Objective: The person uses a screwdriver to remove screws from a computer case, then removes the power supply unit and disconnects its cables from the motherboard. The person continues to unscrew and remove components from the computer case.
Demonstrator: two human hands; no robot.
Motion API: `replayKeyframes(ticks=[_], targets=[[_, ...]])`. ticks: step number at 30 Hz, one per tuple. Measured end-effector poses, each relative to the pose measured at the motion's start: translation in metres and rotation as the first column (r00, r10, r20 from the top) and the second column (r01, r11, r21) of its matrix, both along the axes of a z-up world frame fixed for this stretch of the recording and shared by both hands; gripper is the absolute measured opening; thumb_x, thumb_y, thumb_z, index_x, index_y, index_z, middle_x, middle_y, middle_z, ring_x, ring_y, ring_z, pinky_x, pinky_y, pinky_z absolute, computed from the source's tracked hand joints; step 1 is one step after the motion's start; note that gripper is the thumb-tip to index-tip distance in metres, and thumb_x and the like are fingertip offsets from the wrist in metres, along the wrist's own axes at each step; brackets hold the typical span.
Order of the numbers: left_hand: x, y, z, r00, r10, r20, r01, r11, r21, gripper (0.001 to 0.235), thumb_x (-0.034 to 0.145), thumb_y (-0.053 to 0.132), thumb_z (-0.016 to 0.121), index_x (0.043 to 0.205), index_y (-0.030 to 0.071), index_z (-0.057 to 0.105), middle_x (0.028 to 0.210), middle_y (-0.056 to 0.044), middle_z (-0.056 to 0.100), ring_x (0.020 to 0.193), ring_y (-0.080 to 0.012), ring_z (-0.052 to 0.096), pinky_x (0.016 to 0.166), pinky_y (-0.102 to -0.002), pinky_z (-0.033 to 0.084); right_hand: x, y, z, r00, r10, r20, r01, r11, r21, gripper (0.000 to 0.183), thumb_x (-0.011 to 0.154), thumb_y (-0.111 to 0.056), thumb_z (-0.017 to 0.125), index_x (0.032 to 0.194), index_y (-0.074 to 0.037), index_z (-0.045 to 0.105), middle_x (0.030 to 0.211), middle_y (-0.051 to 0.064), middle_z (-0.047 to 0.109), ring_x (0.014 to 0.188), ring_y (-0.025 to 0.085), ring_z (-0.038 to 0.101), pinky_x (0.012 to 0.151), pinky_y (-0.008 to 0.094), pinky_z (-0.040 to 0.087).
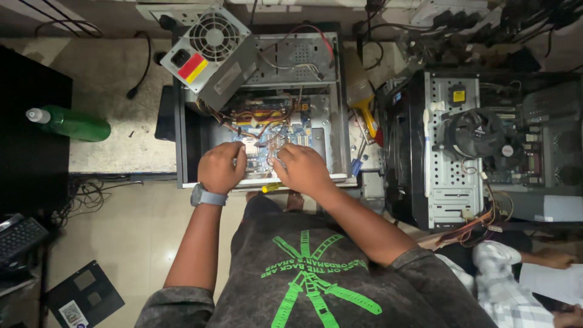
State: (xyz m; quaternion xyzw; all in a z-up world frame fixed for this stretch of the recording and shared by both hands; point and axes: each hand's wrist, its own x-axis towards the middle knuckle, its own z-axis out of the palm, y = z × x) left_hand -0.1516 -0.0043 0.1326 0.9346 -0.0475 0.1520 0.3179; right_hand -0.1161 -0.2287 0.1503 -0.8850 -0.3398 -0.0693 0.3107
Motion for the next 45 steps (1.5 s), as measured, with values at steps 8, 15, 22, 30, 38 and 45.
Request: replayKeyframes(ticks=[8, 15, 22, 30, 38, 45], targets=[[-0.0010, 0.0015, -0.0032, 1.000, 0.002, 0.009, -0.002, 1.000, 0.012, 0.014, 0.092, 0.017, 0.067, 0.097, 0.005, 0.074, 0.091, -0.013, 0.073, 0.082, -0.0342, 0.070, 0.074, -0.045, 0.056, 0.0003, 0.0006, 0.0003, 0.997, 0.004, -0.078, -0.009, 0.998, -0.064, 0.023, 0.093, -0.024, 0.068, 0.088, -0.002, 0.070, 0.088, 0.015, 0.067, 0.081, 0.036, 0.068, 0.073, 0.047, 0.054], [-0.0004, 0.0025, -0.0029, 0.999, -0.016, 0.033, 0.015, 1.000, 0.015, 0.014, 0.093, 0.016, 0.066, 0.097, 0.005, 0.074, 0.090, -0.013, 0.074, 0.081, -0.0341, 0.070, 0.074, -0.046, 0.056, 0.0009, 0.0010, 0.0015, 0.997, 0.005, -0.082, -0.011, 0.998, -0.069, 0.024, 0.093, -0.025, 0.067, 0.088, -0.002, 0.070, 0.088, 0.015, 0.068, 0.080, 0.036, 0.068, 0.072, 0.047, 0.055], [-0.0013, 0.0010, -0.0010, 1.000, -0.011, 0.030, 0.010, 1.000, 0.024, 0.014, 0.094, 0.016, 0.066, 0.095, 0.005, 0.073, 0.088, -0.013, 0.073, 0.079, -0.0336, 0.070, 0.073, -0.045, 0.056, 0.0009, 0.0019, 0.0004, 0.997, 0.001, -0.081, -0.007, 0.997, -0.081, 0.024, 0.093, -0.026, 0.067, 0.087, -0.003, 0.070, 0.086, 0.014, 0.067, 0.079, 0.036, 0.068, 0.072, 0.047, 0.055], [-0.0016, 0.0017, -0.0027, 1.000, -0.010, 0.020, 0.009, 1.000, 0.014, 0.013, 0.093, 0.016, 0.066, 0.095, 0.006, 0.073, 0.088, -0.013, 0.073, 0.080, -0.0332, 0.070, 0.072, -0.044, 0.056, 0.0015, 0.0005, -0.0011, 0.992, 0.005, -0.127, -0.014, 0.997, -0.072, 0.023, 0.092, -0.025, 0.067, 0.087, -0.004, 0.071, 0.084, 0.015, 0.067, 0.078, 0.037, 0.067, 0.070, 0.047, 0.054], [-0.0019, 0.0008, -0.0012, 1.000, -0.005, 0.025, 0.004, 1.000, 0.024, 0.014, 0.092, 0.017, 0.066, 0.096, 0.006, 0.074, 0.088, -0.013, 0.073, 0.079, -0.0332, 0.070, 0.072, -0.045, 0.055, 0.0004, 0.0003, 0.0006, 0.991, 0.004, -0.133, -0.013, 0.997, -0.070, 0.025, 0.094, -0.026, 0.066, 0.085, -0.003, 0.071, 0.082, 0.015, 0.068, 0.075, 0.036, 0.068, 0.068, 0.047, 0.054], [-0.0028, 0.0004, 0.0003, 1.000, 0.001, 0.007, -0.002, 1.000, 0.024, 0.013, 0.094, 0.016, 0.065, 0.095, 0.006, 0.074, 0.085, -0.012, 0.072, 0.078, -0.0330, 0.070, 0.071, -0.044, 0.055, 0.0004, -0.0003, 0.0005, 0.993, 0.001, -0.121, -0.010, 0.997, -0.072, 0.025, 0.095, -0.026, 0.065, 0.086, -0.003, 0.071, 0.083, 0.015, 0.069, 0.074, 0.036, 0.068, 0.068, 0.047, 0.055]])
